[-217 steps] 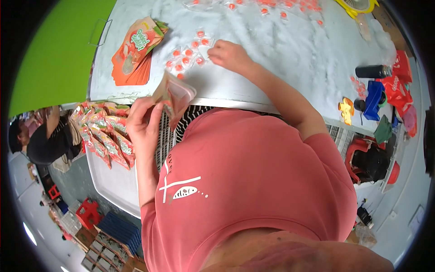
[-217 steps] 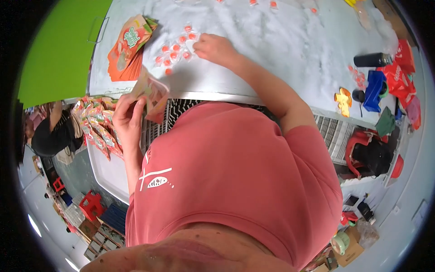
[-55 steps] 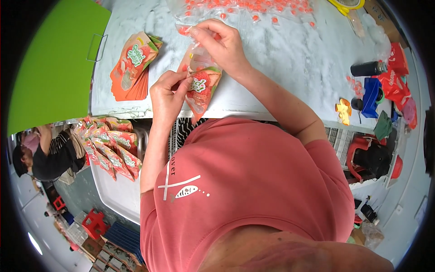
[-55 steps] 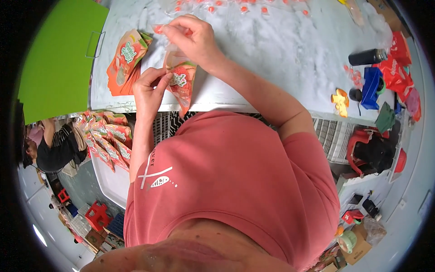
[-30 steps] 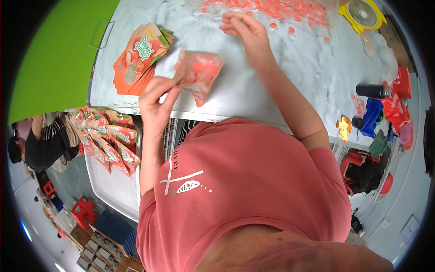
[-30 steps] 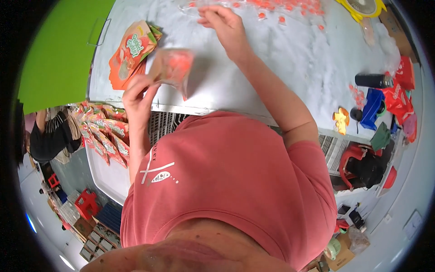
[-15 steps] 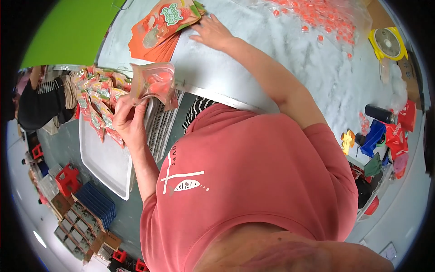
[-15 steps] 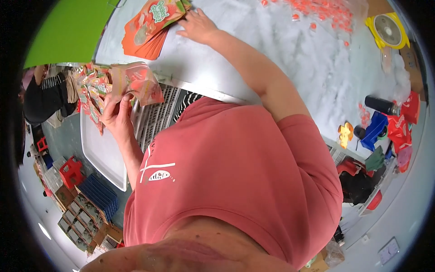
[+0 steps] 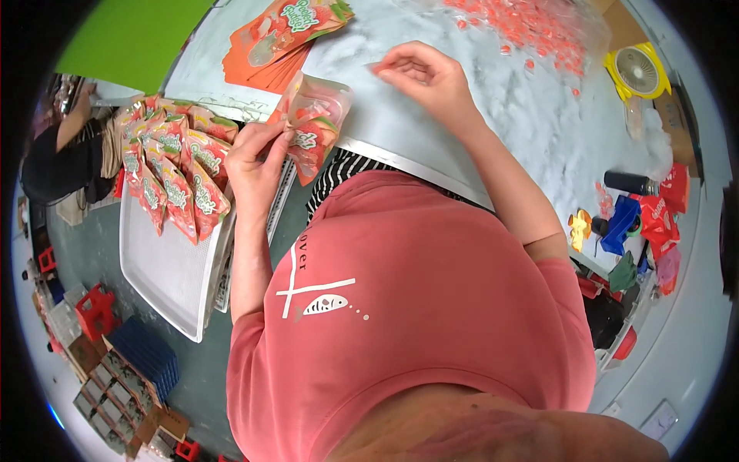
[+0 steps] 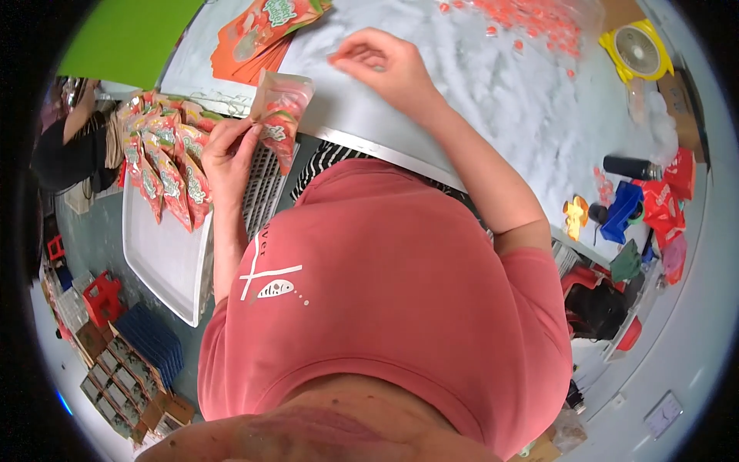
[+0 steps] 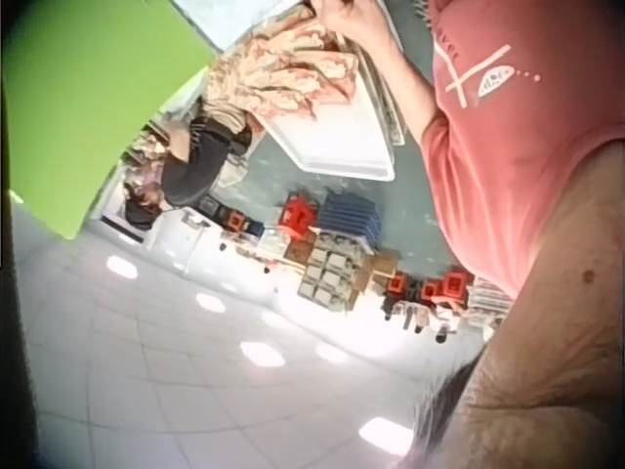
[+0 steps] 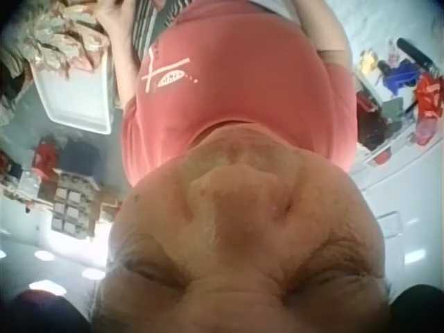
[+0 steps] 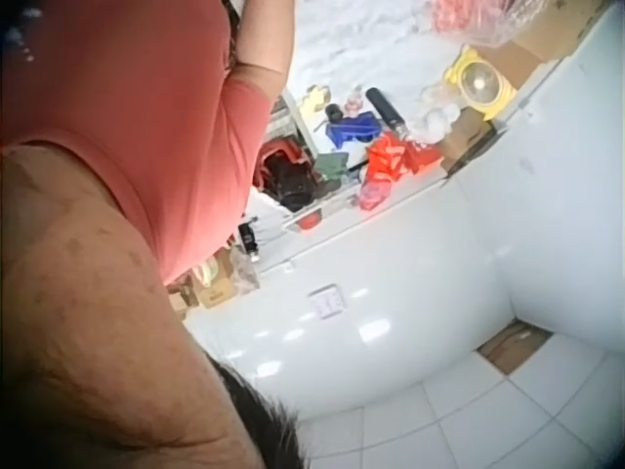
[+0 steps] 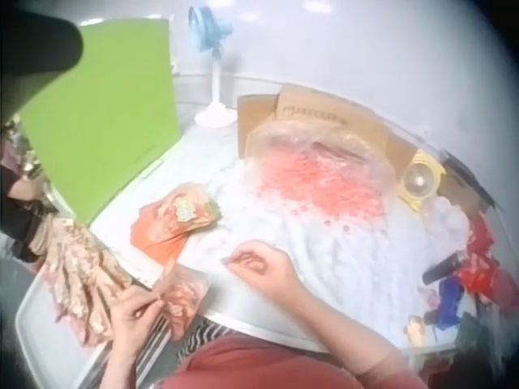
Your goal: Packaging small red candies into labeled plastic bags at a workstation.
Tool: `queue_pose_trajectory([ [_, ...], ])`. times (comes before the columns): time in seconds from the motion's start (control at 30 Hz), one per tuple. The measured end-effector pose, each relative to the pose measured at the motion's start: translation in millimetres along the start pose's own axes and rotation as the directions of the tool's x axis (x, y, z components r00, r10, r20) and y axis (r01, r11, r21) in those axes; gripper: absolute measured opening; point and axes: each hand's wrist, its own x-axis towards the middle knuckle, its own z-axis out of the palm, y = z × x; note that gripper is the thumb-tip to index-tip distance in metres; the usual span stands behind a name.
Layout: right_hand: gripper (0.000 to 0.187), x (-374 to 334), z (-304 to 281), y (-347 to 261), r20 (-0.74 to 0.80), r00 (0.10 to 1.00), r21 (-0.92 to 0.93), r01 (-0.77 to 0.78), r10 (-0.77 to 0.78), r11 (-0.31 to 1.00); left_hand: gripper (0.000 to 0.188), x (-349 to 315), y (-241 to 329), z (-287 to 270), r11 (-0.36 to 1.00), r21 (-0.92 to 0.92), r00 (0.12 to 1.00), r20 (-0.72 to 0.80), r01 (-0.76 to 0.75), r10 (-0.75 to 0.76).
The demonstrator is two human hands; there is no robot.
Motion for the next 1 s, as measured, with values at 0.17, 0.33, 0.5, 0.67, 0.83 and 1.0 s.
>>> queue_pose_trajectory([
  [0.17, 0.013, -1.9, 20.7, -33.5, 0.181, 0.948, -0.324, 0.309, -0.262, 0.894, 0.015, 14.6, 14.4, 22.7, 0.995, 0.038, 0.991, 0.102, -0.092, 0.088],
  [0.33, 0.017, 24.0, -51.2, 34.9, -0.246, 0.939, -0.474, 0.099, -0.240, 0.875, 0.013, 19.5, 5.4, 15.4, 0.993, -0.116, 1.000, 0.003, -0.012, 0.013],
  [0.5, 0.028, 60.2, -154.8, 151.6, -0.193, 0.949, -0.926, -0.091, -0.250, 0.367, 0.014, 33.5, 28.0, 19.7, 0.992, -0.041, 0.991, 0.059, -0.115, 0.118],
  [0.67, 0.030, 67.8, -166.2, 171.8, -0.068, 0.997, -0.996, -0.071, 0.042, 0.054, 0.016, 33.7, 24.5, 23.2, 0.992, -0.121, 1.000, 0.009, 0.020, -0.019],
  [0.83, 0.028, 43.0, -134.0, 147.2, -0.118, 0.974, -0.895, -0.019, -0.195, 0.446, 0.019, 34.0, 19.0, 29.6, 0.999, -0.036, 0.998, 0.047, 0.030, -0.028],
  [1.0, 0.019, 18.7, -55.3, 0.7, -0.144, 0.979, -0.231, 0.109, -0.145, 0.967, 0.016, 37.7, 26.6, 44.0, 1.000, -0.009, 0.997, 0.075, -0.014, 0.015],
])
